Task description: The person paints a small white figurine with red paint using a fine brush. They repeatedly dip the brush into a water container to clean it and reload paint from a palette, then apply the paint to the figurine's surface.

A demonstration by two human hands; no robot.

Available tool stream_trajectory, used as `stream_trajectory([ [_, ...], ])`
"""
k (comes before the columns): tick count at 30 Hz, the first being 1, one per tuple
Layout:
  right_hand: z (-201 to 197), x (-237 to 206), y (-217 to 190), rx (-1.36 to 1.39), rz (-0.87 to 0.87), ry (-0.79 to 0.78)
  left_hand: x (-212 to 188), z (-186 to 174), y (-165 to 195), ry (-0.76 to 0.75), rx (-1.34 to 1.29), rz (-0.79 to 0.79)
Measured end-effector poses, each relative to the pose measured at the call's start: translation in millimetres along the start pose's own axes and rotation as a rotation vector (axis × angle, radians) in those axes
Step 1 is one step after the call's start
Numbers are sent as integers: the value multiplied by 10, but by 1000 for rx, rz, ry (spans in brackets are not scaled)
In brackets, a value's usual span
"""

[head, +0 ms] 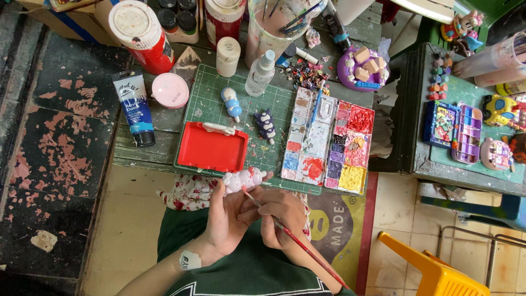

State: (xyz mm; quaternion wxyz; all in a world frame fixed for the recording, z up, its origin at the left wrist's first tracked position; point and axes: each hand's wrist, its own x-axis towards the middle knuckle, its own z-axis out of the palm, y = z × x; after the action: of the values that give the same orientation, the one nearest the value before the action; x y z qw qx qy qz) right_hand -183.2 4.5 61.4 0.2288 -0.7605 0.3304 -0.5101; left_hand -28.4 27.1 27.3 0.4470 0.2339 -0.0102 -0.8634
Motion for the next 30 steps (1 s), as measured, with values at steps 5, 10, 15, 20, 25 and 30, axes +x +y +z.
stream_trajectory([
  [5, -2, 29, -11, -57, -21, -37, 34, -27, -8, 90, -13, -40],
  [10, 3, 50, -20, -56, -30, -19, 19, -5, -6, 58, -7, 4],
  [15, -16, 45, -15, -58, -25, -43, 20, 11, 8, -7, -34, 47],
  [20, -3, 29, 1, -49, -36, -24, 33, -9, -6, 90, -12, -11],
  [25, 0, 4, 11, -44, -27, 15, 45, -19, -17, 35, -14, -10],
  [30, -16, -13, 27, -20, -24, -24, 23, 12, 6, 47, -6, -18],
])
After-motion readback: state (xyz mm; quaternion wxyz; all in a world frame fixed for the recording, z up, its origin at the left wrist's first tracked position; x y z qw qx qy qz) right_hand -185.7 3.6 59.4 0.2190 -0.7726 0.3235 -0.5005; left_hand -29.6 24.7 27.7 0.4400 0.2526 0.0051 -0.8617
